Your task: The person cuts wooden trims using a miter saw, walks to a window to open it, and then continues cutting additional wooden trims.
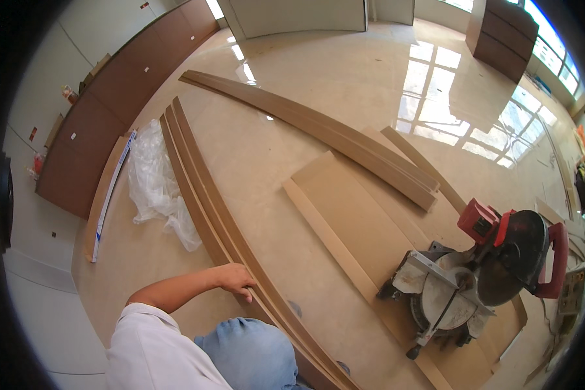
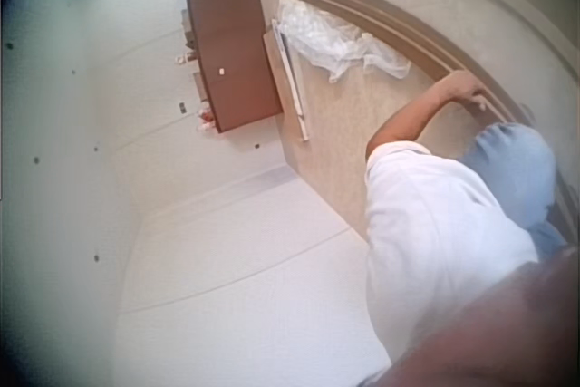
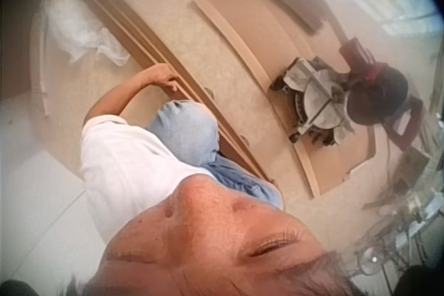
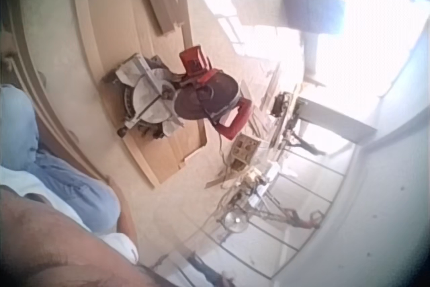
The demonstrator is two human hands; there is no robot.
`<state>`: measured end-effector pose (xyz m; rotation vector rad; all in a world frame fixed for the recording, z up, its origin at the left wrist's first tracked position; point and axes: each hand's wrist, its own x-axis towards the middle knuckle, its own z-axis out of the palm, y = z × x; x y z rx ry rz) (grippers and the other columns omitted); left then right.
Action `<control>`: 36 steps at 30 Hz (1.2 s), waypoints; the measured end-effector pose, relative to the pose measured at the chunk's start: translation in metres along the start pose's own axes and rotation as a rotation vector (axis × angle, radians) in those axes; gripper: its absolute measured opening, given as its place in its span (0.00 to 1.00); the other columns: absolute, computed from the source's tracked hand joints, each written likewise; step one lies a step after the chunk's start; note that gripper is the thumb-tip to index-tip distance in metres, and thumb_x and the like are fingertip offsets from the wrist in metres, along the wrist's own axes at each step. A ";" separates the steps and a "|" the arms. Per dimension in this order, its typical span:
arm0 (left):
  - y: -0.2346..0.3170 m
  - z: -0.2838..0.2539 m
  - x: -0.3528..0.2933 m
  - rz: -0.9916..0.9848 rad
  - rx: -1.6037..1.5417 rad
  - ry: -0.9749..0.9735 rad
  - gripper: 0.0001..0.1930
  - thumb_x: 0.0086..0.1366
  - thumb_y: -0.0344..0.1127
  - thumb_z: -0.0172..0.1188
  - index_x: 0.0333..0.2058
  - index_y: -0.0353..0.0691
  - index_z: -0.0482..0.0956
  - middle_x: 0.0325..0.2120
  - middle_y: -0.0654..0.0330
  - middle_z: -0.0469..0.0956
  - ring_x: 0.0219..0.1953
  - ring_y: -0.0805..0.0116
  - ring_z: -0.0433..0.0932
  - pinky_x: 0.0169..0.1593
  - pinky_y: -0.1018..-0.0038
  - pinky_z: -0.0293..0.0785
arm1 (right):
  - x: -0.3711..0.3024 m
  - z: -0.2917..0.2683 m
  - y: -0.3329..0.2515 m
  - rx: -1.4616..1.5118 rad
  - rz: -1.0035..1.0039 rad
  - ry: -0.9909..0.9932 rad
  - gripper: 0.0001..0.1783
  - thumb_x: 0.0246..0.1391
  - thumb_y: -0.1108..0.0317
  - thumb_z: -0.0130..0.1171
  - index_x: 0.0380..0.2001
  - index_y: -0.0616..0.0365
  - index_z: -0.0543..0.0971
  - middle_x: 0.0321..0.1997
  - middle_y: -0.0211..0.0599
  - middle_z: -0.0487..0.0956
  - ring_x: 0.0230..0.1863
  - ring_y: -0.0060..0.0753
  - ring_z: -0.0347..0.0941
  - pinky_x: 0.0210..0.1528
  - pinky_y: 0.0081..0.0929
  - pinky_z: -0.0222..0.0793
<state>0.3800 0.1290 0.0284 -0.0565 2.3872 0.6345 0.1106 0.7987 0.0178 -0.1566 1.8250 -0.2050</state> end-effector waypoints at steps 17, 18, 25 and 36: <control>0.021 -0.015 -0.011 0.017 0.013 0.140 0.30 0.55 0.66 0.65 0.28 0.40 0.80 0.30 0.51 0.81 0.39 0.48 0.81 0.43 0.57 0.75 | -0.009 0.011 -0.031 0.018 -0.006 0.039 0.24 0.64 0.54 0.51 0.51 0.63 0.74 0.53 0.53 0.75 0.56 0.49 0.71 0.58 0.43 0.64; 0.020 -0.013 -0.010 0.023 0.006 0.134 0.30 0.55 0.66 0.65 0.28 0.40 0.80 0.30 0.51 0.81 0.39 0.48 0.81 0.43 0.57 0.75 | -0.011 0.012 -0.033 0.021 -0.007 0.044 0.23 0.64 0.54 0.52 0.51 0.63 0.74 0.52 0.53 0.75 0.56 0.49 0.71 0.58 0.43 0.64; -0.001 0.003 -0.006 0.016 -0.015 0.811 0.31 0.50 0.56 0.73 0.44 0.38 0.77 0.41 0.52 0.75 0.48 0.48 0.74 0.52 0.57 0.70 | -0.023 0.022 -0.033 0.044 -0.012 0.068 0.22 0.62 0.54 0.54 0.48 0.63 0.75 0.49 0.52 0.76 0.53 0.49 0.72 0.55 0.44 0.66; -0.146 0.065 -0.002 -0.598 -2.058 1.416 0.46 0.60 0.67 0.66 0.64 0.35 0.67 0.64 0.51 0.70 0.64 0.51 0.68 0.67 0.53 0.65 | -0.012 0.026 -0.032 0.090 -0.087 0.111 0.20 0.61 0.55 0.57 0.44 0.63 0.77 0.45 0.50 0.79 0.48 0.48 0.75 0.51 0.44 0.69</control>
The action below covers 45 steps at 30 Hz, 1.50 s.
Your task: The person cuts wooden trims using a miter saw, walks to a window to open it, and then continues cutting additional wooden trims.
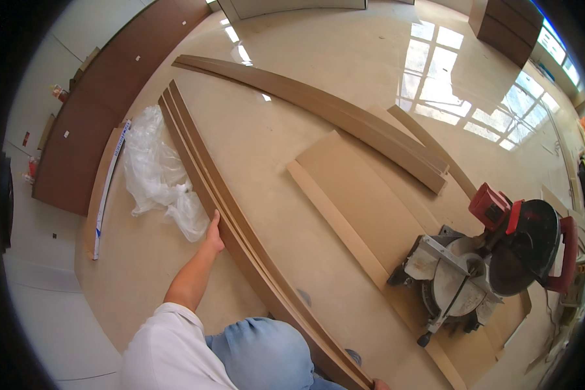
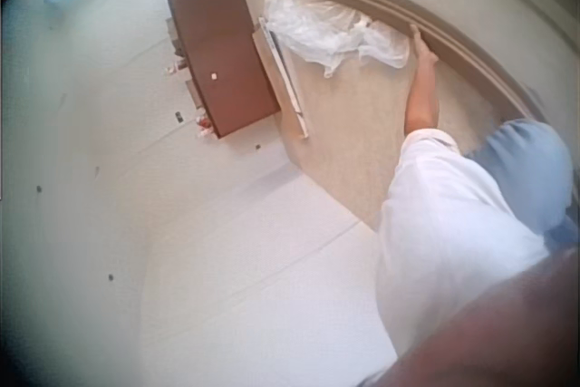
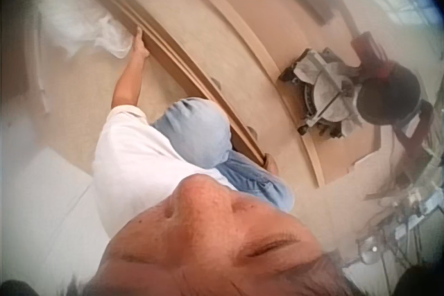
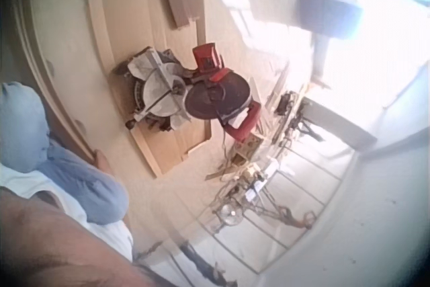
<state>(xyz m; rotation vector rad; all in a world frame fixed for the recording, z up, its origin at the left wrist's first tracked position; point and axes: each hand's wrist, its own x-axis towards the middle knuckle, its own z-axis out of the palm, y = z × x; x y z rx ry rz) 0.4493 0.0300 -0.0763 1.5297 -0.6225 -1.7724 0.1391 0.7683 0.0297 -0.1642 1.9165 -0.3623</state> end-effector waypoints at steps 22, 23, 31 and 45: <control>-0.159 0.078 -0.226 -0.707 -0.221 -0.656 0.33 0.68 0.57 0.60 0.64 0.45 0.69 0.63 0.58 0.72 0.65 0.56 0.69 0.69 0.52 0.64 | -0.049 -0.015 -0.081 -0.192 -0.291 0.128 0.31 0.46 0.52 0.73 0.46 0.61 0.75 0.44 0.60 0.78 0.50 0.64 0.75 0.51 0.51 0.70; -0.174 0.069 -0.224 -0.775 -0.161 -0.738 0.32 0.69 0.54 0.61 0.65 0.45 0.66 0.64 0.59 0.70 0.65 0.54 0.68 0.70 0.49 0.61 | -0.037 -0.006 -0.086 -0.154 -0.284 0.089 0.33 0.45 0.51 0.75 0.47 0.62 0.74 0.45 0.60 0.78 0.50 0.65 0.75 0.51 0.52 0.70; -0.137 0.116 -0.252 -0.973 0.585 -1.106 0.26 0.64 0.43 0.68 0.57 0.42 0.73 0.52 0.53 0.77 0.56 0.51 0.74 0.61 0.50 0.69 | -0.074 0.016 -0.057 -0.237 -0.297 0.339 0.34 0.39 0.50 0.78 0.38 0.62 0.71 0.37 0.54 0.78 0.43 0.61 0.76 0.45 0.49 0.73; 0.026 0.251 -0.173 1.506 1.847 -1.506 0.30 0.53 0.46 0.75 0.52 0.42 0.77 0.40 0.51 0.80 0.44 0.47 0.79 0.47 0.54 0.77 | -0.132 -0.053 0.006 -0.637 -0.322 0.836 0.16 0.38 0.65 0.66 0.29 0.56 0.71 0.31 0.40 0.72 0.34 0.46 0.74 0.36 0.41 0.72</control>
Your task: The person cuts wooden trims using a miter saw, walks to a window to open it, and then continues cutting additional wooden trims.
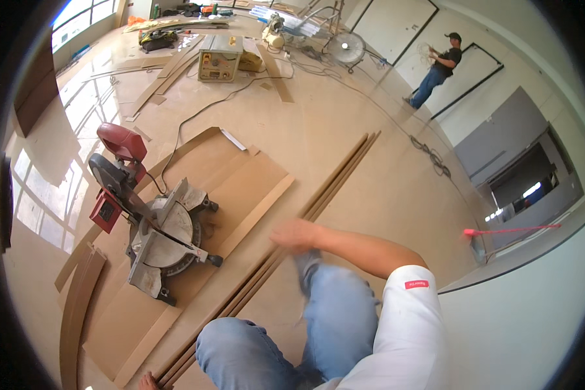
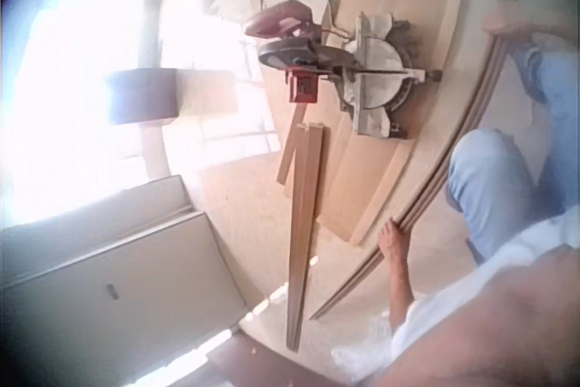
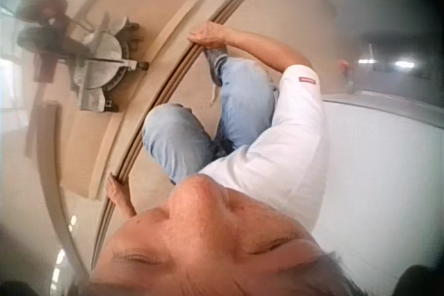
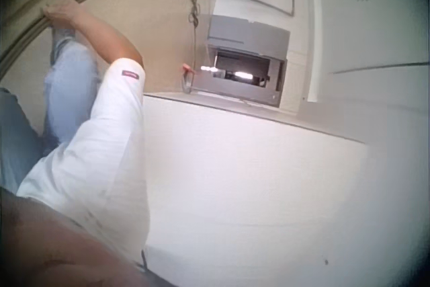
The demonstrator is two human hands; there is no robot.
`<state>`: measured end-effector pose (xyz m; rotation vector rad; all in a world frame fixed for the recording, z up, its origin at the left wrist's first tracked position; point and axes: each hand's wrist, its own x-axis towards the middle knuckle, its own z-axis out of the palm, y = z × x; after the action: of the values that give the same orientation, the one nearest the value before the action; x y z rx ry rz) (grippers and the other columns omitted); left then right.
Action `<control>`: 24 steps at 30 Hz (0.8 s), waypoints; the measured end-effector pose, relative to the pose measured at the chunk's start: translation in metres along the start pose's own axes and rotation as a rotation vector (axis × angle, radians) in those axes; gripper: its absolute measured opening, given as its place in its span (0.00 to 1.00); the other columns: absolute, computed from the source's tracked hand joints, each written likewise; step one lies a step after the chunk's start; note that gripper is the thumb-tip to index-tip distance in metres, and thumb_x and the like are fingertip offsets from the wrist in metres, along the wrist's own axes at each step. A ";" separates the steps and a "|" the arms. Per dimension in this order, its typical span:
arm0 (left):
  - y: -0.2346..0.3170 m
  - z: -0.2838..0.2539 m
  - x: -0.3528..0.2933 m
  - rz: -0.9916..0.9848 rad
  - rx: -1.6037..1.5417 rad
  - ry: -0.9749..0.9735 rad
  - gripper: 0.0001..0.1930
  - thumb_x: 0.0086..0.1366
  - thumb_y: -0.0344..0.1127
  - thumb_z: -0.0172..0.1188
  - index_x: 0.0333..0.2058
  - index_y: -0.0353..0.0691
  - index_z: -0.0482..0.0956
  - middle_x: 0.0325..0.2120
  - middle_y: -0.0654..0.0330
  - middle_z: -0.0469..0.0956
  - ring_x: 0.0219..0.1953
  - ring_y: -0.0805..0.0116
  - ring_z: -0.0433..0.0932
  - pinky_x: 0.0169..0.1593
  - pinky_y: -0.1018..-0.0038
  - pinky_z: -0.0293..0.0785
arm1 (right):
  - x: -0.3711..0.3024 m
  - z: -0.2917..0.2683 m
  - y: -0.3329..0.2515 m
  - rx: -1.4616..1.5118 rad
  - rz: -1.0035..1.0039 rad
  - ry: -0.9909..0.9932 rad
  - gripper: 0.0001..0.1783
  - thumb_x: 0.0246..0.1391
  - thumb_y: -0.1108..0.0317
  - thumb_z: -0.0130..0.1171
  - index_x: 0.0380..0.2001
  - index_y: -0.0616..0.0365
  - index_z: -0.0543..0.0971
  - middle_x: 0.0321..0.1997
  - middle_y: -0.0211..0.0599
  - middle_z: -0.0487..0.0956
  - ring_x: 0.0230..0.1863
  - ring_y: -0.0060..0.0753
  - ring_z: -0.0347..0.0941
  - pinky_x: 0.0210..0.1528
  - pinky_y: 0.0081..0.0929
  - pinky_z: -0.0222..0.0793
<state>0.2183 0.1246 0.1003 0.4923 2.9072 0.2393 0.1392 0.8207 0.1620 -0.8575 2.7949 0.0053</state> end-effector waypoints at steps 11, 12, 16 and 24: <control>0.038 0.064 0.061 0.017 -0.043 0.111 0.14 0.43 0.28 0.64 0.27 0.41 0.66 0.25 0.50 0.68 0.32 0.43 0.70 0.36 0.52 0.66 | 0.025 0.073 0.133 0.021 -0.025 0.193 0.08 0.42 0.72 0.58 0.29 0.55 0.74 0.28 0.43 0.76 0.33 0.50 0.76 0.36 0.43 0.74; 0.053 0.047 0.074 0.000 -0.016 0.078 0.13 0.45 0.27 0.63 0.27 0.40 0.67 0.26 0.50 0.70 0.33 0.44 0.71 0.36 0.53 0.68 | 0.032 0.072 0.153 0.011 -0.033 0.185 0.09 0.40 0.73 0.59 0.29 0.55 0.73 0.30 0.42 0.75 0.35 0.48 0.76 0.38 0.42 0.74; 0.116 0.013 0.143 -0.111 0.081 0.109 0.17 0.44 0.31 0.71 0.30 0.41 0.70 0.30 0.53 0.73 0.36 0.47 0.75 0.37 0.55 0.72 | 0.065 0.051 0.238 -0.058 -0.031 0.163 0.15 0.37 0.75 0.62 0.32 0.55 0.71 0.34 0.39 0.75 0.41 0.47 0.74 0.43 0.42 0.70; 0.174 0.014 0.281 -0.233 0.056 0.209 0.21 0.46 0.31 0.74 0.37 0.41 0.72 0.35 0.52 0.75 0.41 0.46 0.76 0.43 0.57 0.74 | 0.164 0.061 0.404 -0.084 -0.028 0.303 0.13 0.41 0.79 0.61 0.32 0.56 0.72 0.35 0.43 0.77 0.42 0.52 0.75 0.44 0.44 0.72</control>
<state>0.0142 0.3835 0.0770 0.1396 3.1465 0.1858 -0.2040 1.0695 0.0439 -0.9915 3.0819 -0.0130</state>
